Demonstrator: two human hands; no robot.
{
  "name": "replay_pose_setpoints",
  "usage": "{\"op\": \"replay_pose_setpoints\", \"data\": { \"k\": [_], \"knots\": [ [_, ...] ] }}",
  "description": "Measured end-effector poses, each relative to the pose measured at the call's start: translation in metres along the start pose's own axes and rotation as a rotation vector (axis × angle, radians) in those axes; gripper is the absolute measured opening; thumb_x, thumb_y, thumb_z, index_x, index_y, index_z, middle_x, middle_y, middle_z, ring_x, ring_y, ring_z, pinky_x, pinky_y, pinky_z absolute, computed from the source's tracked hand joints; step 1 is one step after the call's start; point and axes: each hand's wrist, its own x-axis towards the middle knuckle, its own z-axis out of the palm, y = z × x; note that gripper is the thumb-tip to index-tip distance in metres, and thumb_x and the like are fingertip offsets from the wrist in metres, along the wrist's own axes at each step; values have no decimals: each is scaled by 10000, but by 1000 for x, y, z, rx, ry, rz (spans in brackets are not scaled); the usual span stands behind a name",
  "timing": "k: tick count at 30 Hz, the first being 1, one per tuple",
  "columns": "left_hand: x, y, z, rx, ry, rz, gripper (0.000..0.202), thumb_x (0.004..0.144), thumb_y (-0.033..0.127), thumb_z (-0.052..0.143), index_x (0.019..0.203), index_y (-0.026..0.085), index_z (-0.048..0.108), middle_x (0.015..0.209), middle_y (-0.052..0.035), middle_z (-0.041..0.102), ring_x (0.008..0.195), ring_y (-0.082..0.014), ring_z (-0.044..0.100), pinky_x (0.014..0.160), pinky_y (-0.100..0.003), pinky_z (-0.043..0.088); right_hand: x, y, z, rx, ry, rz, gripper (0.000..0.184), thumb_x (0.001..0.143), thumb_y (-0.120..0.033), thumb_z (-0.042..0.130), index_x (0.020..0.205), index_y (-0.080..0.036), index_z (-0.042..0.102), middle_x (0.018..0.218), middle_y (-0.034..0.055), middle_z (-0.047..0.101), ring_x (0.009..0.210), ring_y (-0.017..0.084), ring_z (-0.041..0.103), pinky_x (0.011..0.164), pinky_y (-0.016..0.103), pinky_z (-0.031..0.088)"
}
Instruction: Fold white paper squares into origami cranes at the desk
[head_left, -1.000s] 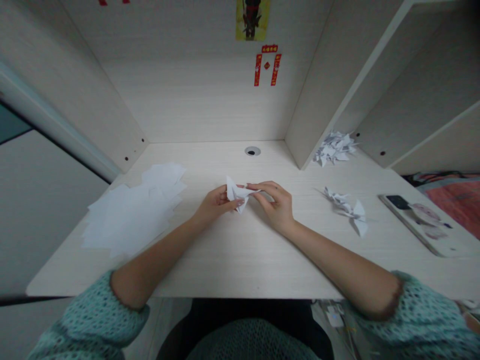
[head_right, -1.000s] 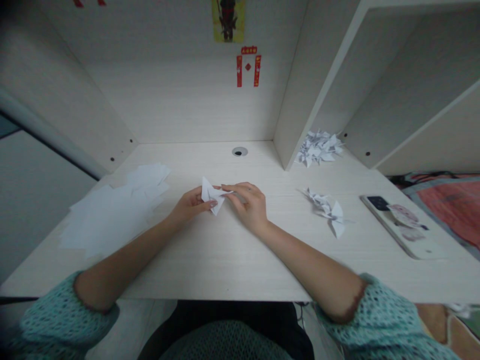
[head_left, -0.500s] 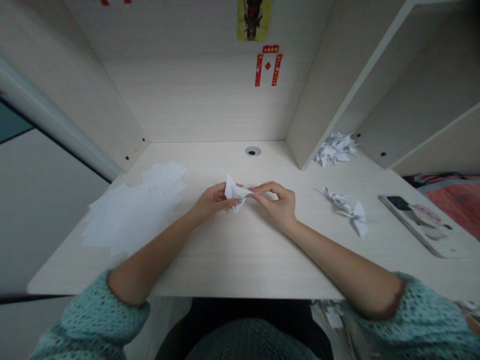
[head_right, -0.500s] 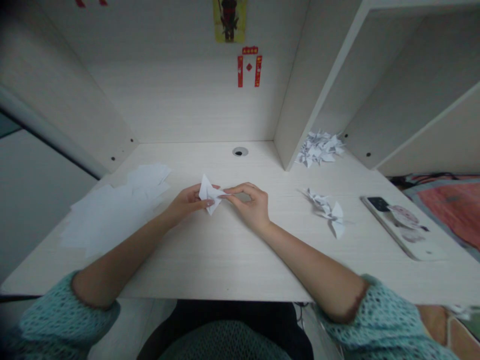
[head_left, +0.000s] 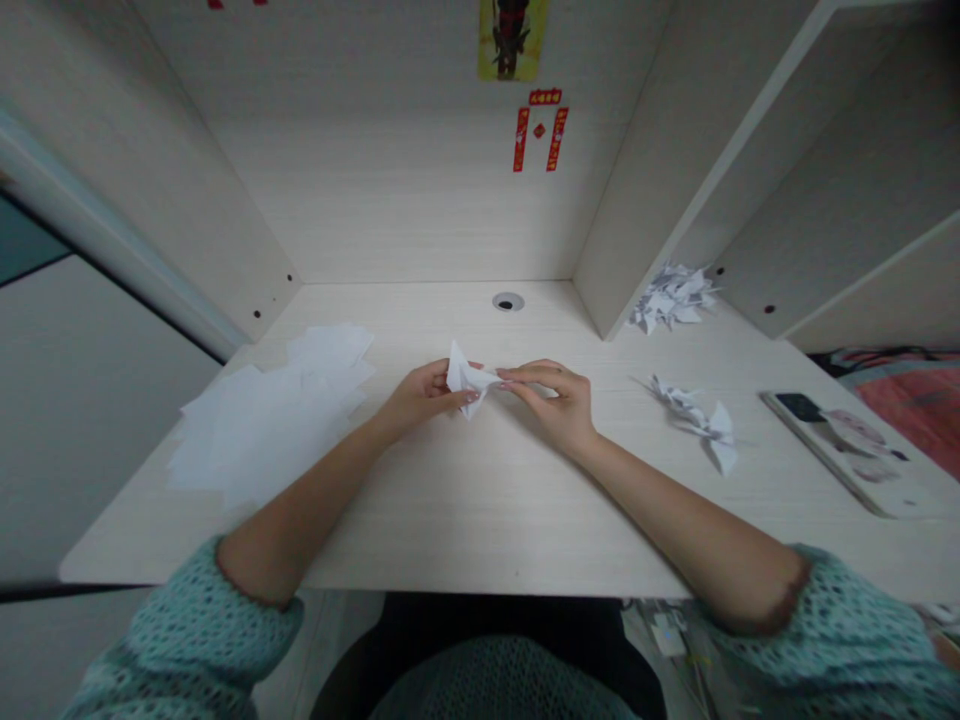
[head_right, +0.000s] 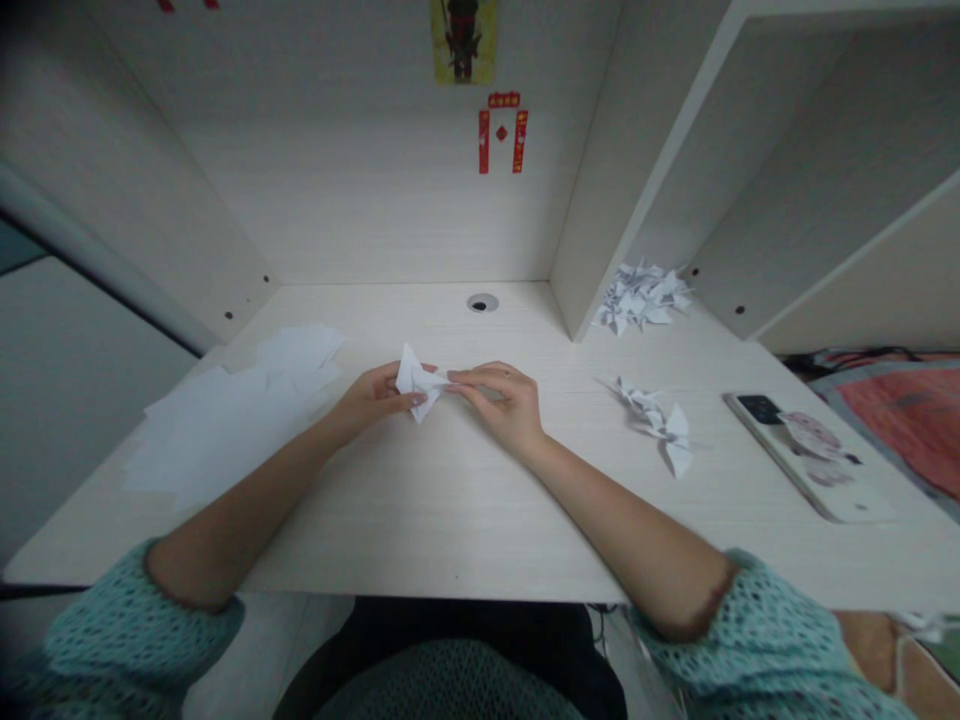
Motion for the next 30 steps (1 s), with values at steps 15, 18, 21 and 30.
{"op": "replay_pose_setpoints", "data": {
  "k": [15, 18, 21, 30],
  "knots": [
    [3, -5, -4, 14, -71, 3, 559, 640, 344, 757, 1137, 139, 603, 960, -77, 686, 786, -155, 625, 693, -263, 480, -2, -2, 0, 2, 67, 67, 55, 739, -283, 715, 714, -234, 706, 742, 20, 724, 725, 185, 670, 726, 348, 529],
    [3, -4, -3, 5, -70, -1, 564, 638, 338, 759, 1138, 130, 600, 946, -77, 685, 776, -150, 620, 690, -259, 480, -2, -2, 0, 8, 73, 72, 56, 737, -272, 716, 715, -223, 702, 739, 25, 718, 725, 183, 665, 723, 343, 524],
    [3, -5, -4, 3, -75, 9, 565, 650, 341, 753, 1151, 131, 596, 953, -78, 683, 775, -148, 619, 698, -264, 483, -2, -2, 0, 10, 58, 74, 48, 748, -271, 703, 729, -227, 707, 749, 25, 722, 730, 184, 665, 721, 343, 525],
    [3, -7, -7, 33, -42, -4, 606, 672, 396, 734, 1195, 130, 580, 968, -104, 689, 771, -169, 635, 679, -288, 510, -1, -3, 0, 20, 2, 81, 222, 861, -271, 557, 1037, -239, 687, 962, 55, 729, 864, 188, 666, 787, 350, 524]
  ]
}}
